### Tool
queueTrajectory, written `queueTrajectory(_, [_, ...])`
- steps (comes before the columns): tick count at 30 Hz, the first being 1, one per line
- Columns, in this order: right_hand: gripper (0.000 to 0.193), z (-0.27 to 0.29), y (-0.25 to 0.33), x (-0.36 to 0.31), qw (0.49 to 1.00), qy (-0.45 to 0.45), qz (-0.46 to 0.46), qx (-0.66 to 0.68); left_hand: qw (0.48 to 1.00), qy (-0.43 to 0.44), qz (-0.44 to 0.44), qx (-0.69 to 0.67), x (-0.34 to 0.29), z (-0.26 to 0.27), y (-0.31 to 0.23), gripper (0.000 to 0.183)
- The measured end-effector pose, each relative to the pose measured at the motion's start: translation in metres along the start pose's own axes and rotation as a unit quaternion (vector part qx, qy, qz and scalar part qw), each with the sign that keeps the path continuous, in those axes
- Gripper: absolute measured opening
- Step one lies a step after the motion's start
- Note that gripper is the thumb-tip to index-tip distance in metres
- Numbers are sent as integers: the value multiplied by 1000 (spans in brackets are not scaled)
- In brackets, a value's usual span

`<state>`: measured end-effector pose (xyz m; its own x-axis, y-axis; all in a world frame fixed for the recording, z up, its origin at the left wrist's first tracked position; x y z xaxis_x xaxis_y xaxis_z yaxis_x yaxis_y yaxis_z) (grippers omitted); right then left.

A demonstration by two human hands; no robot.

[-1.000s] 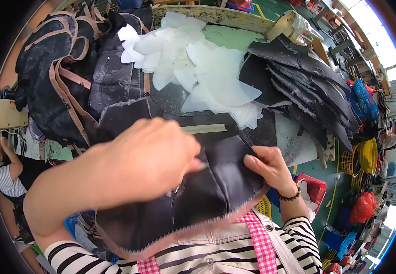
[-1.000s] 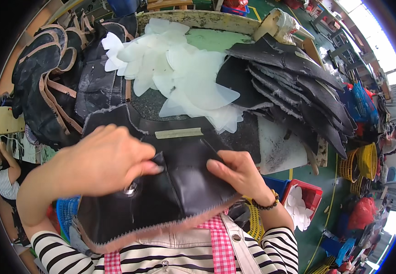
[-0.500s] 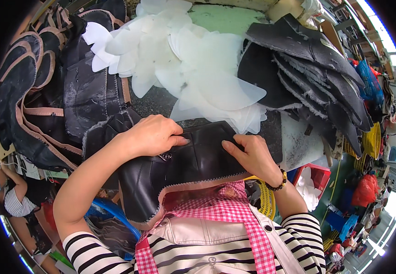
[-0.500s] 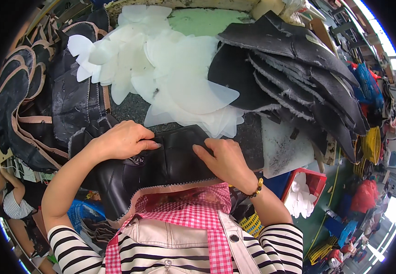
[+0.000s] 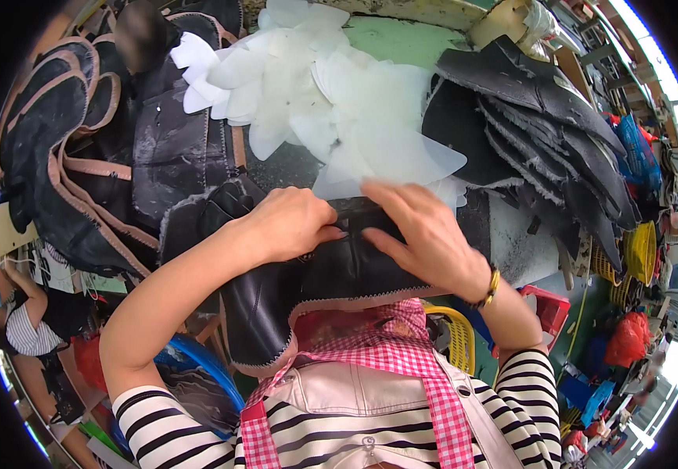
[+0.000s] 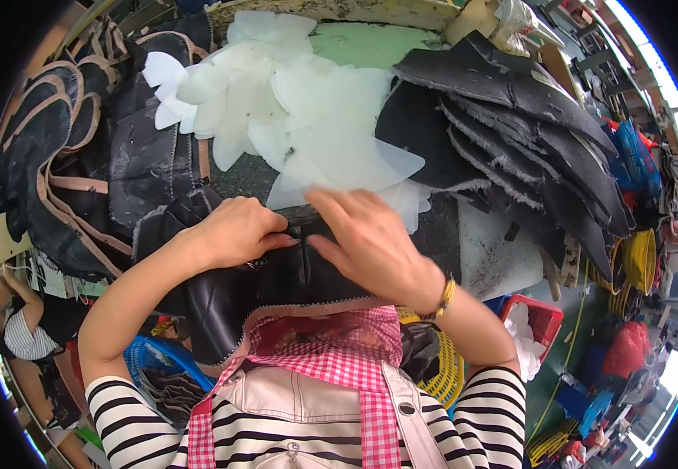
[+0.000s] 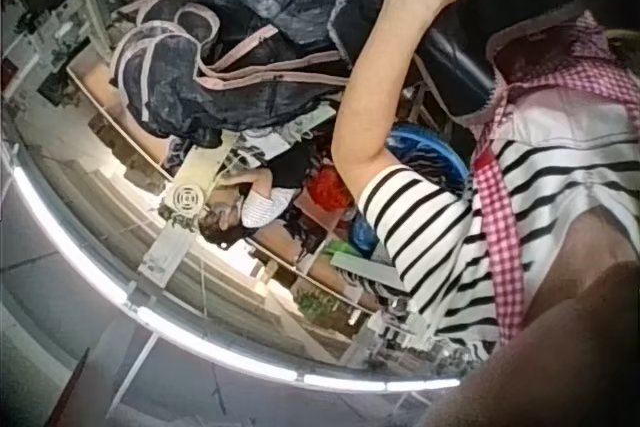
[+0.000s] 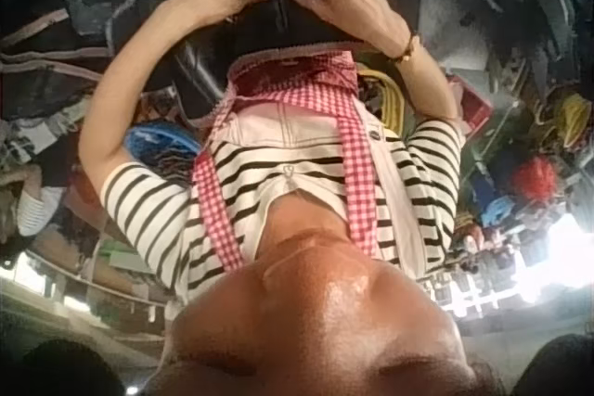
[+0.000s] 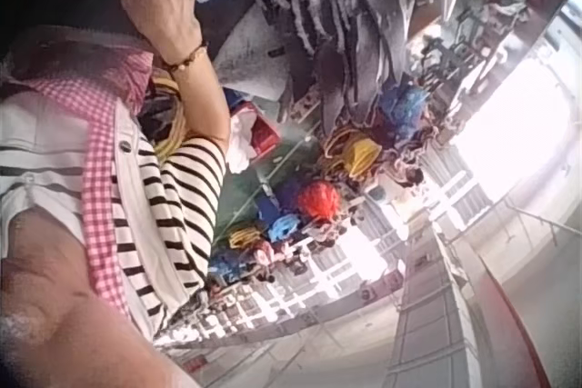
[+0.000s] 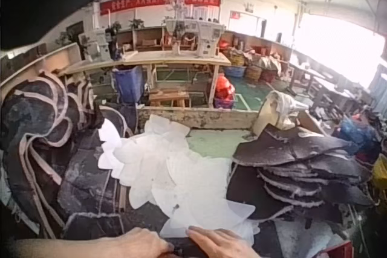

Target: The person assembles footwear components by hand in a factory setting. They insert white insoles into black shoe uppers and then insert grey fuzzy fabric pieces into the uppers. The person handles the items one at a time, repeatedly picking up components from piles on the table and placing them into the shoe parts.

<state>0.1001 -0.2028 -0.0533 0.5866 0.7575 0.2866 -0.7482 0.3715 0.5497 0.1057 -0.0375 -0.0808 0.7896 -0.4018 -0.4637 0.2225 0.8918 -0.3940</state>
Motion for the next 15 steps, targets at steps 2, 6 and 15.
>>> queueTrajectory(2, [34,0,-12,12,994,53,1,93,999,-37,-23,12,-22,14,-17,36])
queueTrajectory(6, [27,16,7,16,953,152,19,263,994,-101,-20,-29,-80,45,-32,48])
queueTrajectory(15, [30,65,79,27,911,275,167,259,994,-64,-77,-41,-152,63,-53,34])
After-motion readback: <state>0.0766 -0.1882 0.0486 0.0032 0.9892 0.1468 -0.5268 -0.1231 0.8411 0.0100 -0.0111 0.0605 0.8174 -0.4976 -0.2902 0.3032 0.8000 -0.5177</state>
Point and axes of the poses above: each hand's wrist, its own x-axis towards the middle knuckle, its own z-axis out of the back of the hand, y = z × x, the point moved 5 cm from there along x, towards the middle knuckle, and after that the axes turned 12 degrees about z, right-handed, at the moved point
